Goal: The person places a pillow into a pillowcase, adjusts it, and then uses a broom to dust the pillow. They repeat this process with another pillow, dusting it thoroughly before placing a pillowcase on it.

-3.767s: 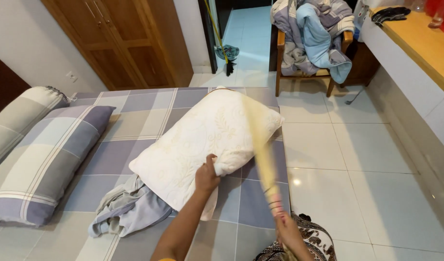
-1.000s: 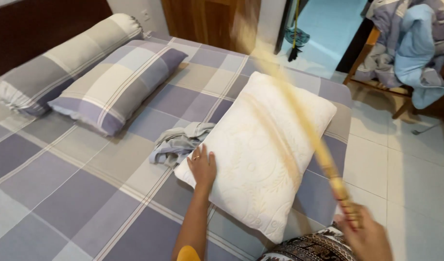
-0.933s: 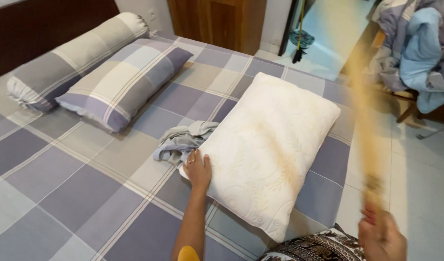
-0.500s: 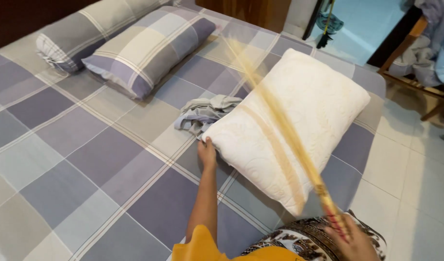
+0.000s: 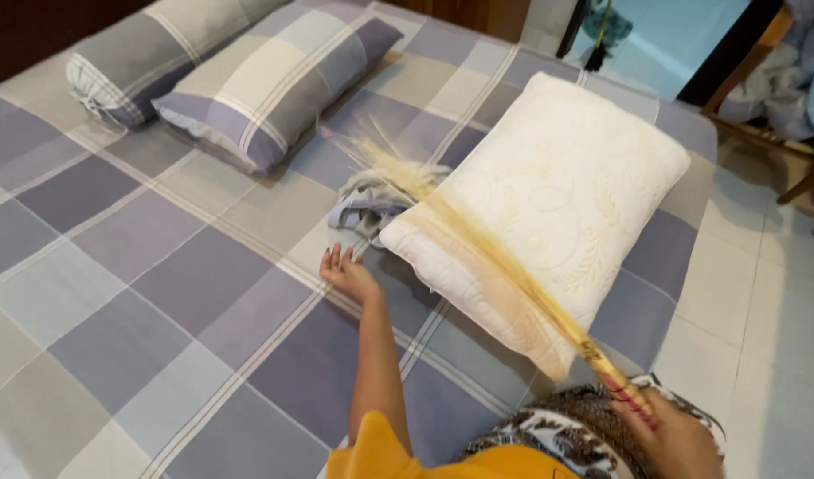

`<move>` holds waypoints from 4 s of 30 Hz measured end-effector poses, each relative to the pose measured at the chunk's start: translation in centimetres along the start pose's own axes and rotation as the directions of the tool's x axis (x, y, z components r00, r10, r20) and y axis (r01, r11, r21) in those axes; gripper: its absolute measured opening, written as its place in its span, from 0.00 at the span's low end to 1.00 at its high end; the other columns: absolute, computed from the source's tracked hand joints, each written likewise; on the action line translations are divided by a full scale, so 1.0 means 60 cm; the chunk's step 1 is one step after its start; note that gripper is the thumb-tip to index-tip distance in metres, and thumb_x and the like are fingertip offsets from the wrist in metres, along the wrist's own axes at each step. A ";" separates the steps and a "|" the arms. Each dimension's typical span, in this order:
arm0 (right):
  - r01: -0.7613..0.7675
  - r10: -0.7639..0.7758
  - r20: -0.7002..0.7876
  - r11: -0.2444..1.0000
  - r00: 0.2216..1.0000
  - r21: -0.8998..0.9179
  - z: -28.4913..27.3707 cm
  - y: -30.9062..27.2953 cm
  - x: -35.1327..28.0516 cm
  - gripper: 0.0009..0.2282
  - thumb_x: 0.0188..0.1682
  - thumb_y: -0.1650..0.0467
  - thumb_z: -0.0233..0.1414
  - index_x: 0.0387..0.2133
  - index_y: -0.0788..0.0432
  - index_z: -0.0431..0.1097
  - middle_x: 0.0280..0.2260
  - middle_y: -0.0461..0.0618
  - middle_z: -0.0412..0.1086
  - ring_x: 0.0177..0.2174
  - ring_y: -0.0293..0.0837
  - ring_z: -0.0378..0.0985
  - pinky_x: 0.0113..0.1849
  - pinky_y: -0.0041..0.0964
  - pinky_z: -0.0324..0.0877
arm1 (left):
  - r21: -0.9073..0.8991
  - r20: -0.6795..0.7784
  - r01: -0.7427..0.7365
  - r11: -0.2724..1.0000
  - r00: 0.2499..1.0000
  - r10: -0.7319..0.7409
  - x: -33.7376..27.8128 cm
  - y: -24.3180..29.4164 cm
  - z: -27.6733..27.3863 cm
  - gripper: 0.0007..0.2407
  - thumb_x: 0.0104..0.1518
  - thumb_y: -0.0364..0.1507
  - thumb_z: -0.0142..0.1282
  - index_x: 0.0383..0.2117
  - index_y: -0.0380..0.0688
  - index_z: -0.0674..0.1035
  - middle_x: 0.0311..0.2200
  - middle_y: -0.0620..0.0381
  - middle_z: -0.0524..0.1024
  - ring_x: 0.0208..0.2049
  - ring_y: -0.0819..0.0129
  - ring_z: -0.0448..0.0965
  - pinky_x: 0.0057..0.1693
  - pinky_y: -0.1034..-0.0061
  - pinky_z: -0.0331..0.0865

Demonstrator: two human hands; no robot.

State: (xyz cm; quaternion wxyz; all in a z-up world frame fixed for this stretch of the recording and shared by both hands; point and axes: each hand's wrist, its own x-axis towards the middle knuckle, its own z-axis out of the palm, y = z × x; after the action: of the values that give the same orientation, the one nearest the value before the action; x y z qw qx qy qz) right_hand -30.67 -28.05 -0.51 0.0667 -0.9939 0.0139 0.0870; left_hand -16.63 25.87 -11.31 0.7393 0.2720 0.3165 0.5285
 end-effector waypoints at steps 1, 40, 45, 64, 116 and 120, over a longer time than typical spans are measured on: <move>-0.006 0.006 -0.007 1.000 1.000 0.004 -0.009 0.006 -0.001 0.21 0.46 0.53 0.56 0.45 0.51 0.74 0.29 0.51 0.78 0.27 0.45 0.84 0.34 0.42 0.80 | -0.004 0.009 0.003 1.000 1.000 -0.003 -0.013 0.013 0.008 0.14 0.63 0.20 0.41 0.54 0.44 0.62 0.53 0.51 0.75 0.43 0.65 0.77 0.45 0.72 0.72; 0.631 0.553 -0.629 0.222 0.546 0.743 -0.025 -0.031 0.239 0.19 0.61 0.55 0.49 0.45 0.59 0.56 0.29 0.50 0.66 0.25 0.43 0.72 0.28 0.38 0.76 | 0.305 0.944 -0.896 0.323 0.330 0.023 -0.284 -0.084 0.283 0.20 0.63 0.30 0.46 0.62 0.37 0.71 0.65 0.50 0.68 0.67 0.54 0.62 0.70 0.52 0.49; -0.411 0.222 0.369 0.701 0.903 0.583 -0.012 -0.096 0.213 0.12 0.56 0.59 0.41 0.44 0.50 0.62 0.23 0.53 0.66 0.19 0.46 0.68 0.21 0.40 0.67 | 0.261 0.959 -0.915 0.308 0.282 0.025 -0.280 -0.076 0.284 0.21 0.62 0.30 0.47 0.62 0.37 0.72 0.63 0.48 0.69 0.66 0.53 0.63 0.69 0.52 0.49; -0.414 0.445 0.258 0.299 0.857 0.860 -0.029 -0.018 0.169 0.13 0.57 0.65 0.39 0.53 0.55 0.59 0.25 0.50 0.70 0.20 0.42 0.73 0.19 0.34 0.73 | 0.285 0.956 -0.911 0.297 0.294 -0.015 -0.271 -0.073 0.288 0.21 0.62 0.29 0.47 0.62 0.37 0.72 0.64 0.50 0.70 0.66 0.54 0.65 0.70 0.53 0.51; 0.606 0.465 -0.769 0.480 0.438 0.635 -0.109 0.112 0.135 0.16 0.63 0.73 0.49 0.54 0.64 0.46 0.31 0.49 0.62 0.27 0.38 0.71 0.33 0.31 0.78 | -0.250 0.968 -0.910 0.331 -0.242 0.064 -0.399 -0.153 0.651 0.23 0.51 0.37 0.69 0.52 0.52 0.71 0.24 0.51 0.80 0.25 0.52 0.81 0.32 0.61 0.71; -0.262 0.426 -0.011 0.575 0.905 0.775 -0.031 0.010 0.189 0.12 0.59 0.67 0.43 0.43 0.68 0.65 0.25 0.57 0.72 0.19 0.44 0.74 0.22 0.37 0.77 | -0.105 0.994 -0.978 0.178 -0.102 0.025 -0.389 -0.131 0.676 0.32 0.44 0.43 0.72 0.54 0.41 0.72 0.36 0.49 0.81 0.37 0.55 0.79 0.41 0.58 0.70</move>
State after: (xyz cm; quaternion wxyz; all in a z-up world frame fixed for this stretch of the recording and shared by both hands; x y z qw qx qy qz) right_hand -19.20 -29.09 -0.78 0.4554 -0.8546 0.2491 -0.0138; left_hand 13.16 -1.45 13.53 0.1933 0.9046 -0.1605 0.3442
